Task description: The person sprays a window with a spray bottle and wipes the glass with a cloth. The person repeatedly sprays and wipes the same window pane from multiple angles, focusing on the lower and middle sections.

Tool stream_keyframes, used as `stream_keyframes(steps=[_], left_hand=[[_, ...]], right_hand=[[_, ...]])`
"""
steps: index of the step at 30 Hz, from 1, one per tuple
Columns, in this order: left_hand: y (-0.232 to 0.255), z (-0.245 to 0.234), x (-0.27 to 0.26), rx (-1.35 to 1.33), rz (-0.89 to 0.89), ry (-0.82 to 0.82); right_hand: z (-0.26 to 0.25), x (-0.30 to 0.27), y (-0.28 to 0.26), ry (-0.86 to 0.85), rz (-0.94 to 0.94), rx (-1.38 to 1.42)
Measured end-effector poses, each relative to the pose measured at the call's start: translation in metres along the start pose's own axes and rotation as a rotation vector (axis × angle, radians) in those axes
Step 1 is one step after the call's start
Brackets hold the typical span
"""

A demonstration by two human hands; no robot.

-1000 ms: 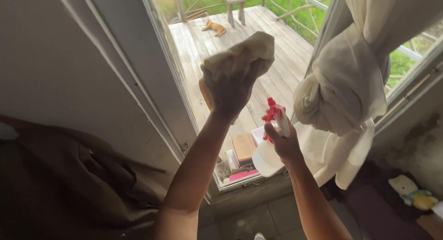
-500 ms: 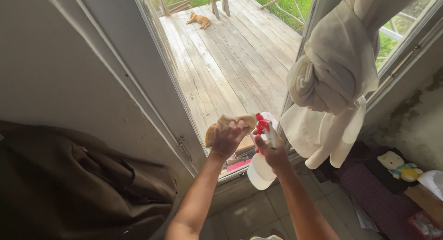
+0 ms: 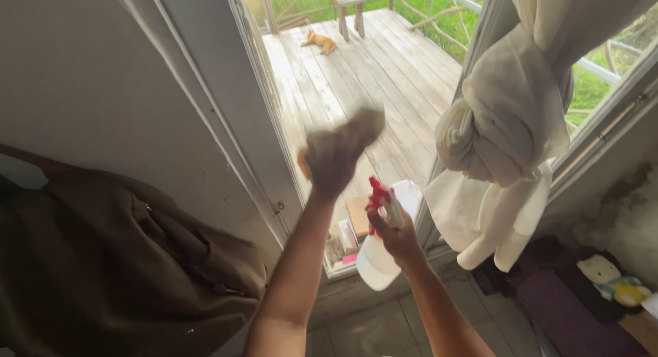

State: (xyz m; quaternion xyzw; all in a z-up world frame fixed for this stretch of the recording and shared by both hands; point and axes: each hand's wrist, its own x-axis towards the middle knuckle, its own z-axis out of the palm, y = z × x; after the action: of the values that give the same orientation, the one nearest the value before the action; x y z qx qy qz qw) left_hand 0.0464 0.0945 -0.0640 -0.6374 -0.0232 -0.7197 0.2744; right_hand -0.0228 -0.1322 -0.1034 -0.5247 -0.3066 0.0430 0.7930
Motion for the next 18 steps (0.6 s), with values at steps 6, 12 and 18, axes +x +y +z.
stream_keyframes(steps=[6,12,18], left_hand=[[0.045,-0.087,-0.107,-0.158,0.156,-0.325],[0.023,-0.078,-0.019,-0.210,0.062,-0.325],[-0.014,0.003,0.202,0.023,-0.023,-0.188]], right_hand=[[-0.020,-0.017,0.014,-0.040,0.144,0.003],[-0.048,-0.008,0.012,0.013,0.178,-0.090],[-0.061,0.007,-0.003,0.036,0.211,-0.150]])
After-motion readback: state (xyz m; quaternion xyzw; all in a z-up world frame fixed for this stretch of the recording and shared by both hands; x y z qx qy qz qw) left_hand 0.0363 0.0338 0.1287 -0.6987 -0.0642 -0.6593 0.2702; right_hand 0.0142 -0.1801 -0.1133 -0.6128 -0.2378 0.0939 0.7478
